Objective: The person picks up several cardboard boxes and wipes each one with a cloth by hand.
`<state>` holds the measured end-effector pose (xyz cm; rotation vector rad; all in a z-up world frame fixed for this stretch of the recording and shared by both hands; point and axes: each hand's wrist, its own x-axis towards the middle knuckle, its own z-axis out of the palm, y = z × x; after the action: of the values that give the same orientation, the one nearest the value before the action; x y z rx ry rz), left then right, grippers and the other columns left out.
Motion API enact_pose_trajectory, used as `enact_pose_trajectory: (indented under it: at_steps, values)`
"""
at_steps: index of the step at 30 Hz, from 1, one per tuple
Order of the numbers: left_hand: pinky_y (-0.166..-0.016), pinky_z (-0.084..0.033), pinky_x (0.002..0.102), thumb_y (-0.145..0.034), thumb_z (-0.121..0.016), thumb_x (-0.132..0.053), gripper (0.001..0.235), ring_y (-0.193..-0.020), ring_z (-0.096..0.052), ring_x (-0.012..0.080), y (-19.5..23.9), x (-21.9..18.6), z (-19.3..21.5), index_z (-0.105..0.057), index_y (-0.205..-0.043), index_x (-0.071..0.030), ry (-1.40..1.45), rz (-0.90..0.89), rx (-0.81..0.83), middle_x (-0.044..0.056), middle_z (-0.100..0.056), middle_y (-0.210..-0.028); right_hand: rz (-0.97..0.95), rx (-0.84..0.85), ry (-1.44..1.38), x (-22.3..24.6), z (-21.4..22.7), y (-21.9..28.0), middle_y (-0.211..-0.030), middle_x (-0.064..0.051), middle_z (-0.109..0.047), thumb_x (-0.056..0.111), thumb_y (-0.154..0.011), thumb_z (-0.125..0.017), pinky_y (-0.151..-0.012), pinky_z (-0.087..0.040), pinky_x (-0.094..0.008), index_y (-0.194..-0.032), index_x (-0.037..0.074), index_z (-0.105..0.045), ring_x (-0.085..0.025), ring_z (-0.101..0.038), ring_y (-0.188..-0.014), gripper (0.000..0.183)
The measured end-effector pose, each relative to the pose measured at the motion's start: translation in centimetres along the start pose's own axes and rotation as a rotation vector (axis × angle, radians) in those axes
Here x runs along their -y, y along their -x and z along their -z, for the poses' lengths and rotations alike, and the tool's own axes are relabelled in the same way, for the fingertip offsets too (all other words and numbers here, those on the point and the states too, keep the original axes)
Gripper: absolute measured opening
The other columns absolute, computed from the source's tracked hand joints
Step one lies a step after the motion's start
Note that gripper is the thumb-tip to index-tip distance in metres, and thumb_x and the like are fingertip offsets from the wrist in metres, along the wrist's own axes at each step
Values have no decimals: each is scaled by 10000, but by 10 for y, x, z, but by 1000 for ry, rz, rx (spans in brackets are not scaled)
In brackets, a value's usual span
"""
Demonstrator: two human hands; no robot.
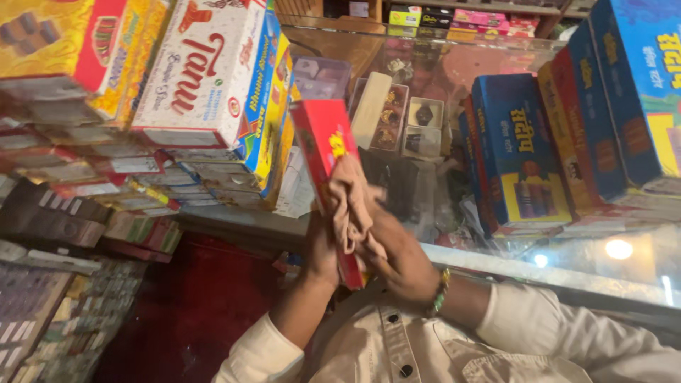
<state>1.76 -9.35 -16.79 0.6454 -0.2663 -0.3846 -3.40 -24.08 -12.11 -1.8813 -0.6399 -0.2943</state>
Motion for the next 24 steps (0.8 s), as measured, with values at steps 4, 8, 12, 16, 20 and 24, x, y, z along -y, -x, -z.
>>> enact_pose_trajectory:
  at_steps: [4, 8, 12, 16, 20, 24]
  values:
    - [-1018, -473, 394, -954, -817, -421, 811, -1180, -576, 221, 21, 5, 5, -438, -1511, 30, -61, 114, 108, 114, -583, -1332, 178, -256, 209, -3, 28, -60, -1560, -273, -449, 91, -1017, -496, -1257, -280, -448, -1502, -58, -431, -361, -390, -1513, 512]
    - [-1083, -465, 362, -900, -824, -426, 812, -1239, -581, 176, 26, -29, 6, -470, -1503, -15, -472, 66, 219, 85, -609, -1360, -136, -283, -25, -1, 83, -99, -1130, -131, -732, 191, -1018, -614, -947, -530, -379, -1196, -33, -675, -207, -670, -1034, 293]
    - [-889, -567, 440, -806, -906, -390, 934, -1139, -595, 233, 27, -48, 8, -467, -1530, 4, -614, 171, 231, 101, -584, -1367, -346, 82, -154, 6, 107, -114, -968, -43, -756, 238, -957, -688, -815, -567, -320, -1044, -22, -726, -116, -677, -896, 277]
    - [-1204, -393, 401, -875, -861, -397, 908, -1440, -483, 239, 30, -47, 9, -428, -1575, -13, -824, -54, 308, 101, -492, -1559, -349, 139, 135, -10, 106, -123, -915, -47, -793, 212, -916, -722, -771, -569, -321, -1024, -17, -766, -117, -728, -833, 257]
    - [-1210, -384, 390, -862, -855, -391, 929, -1441, -468, 230, 28, -53, 10, -407, -1591, -29, -725, -93, 317, 105, -485, -1552, -362, -240, 67, -34, 101, -122, -736, -111, -695, 263, -970, -731, -555, -496, -315, -1060, -26, -761, -155, -615, -563, 305]
    - [-1223, -366, 378, -878, -872, -374, 925, -1450, -444, 227, 27, -54, 12, -408, -1594, -17, -624, -47, 292, 124, -470, -1569, -195, -1, -281, 7, 96, -83, -922, -130, -785, 141, -903, -708, -382, -508, -284, -1166, -29, -708, -161, -662, -509, 313]
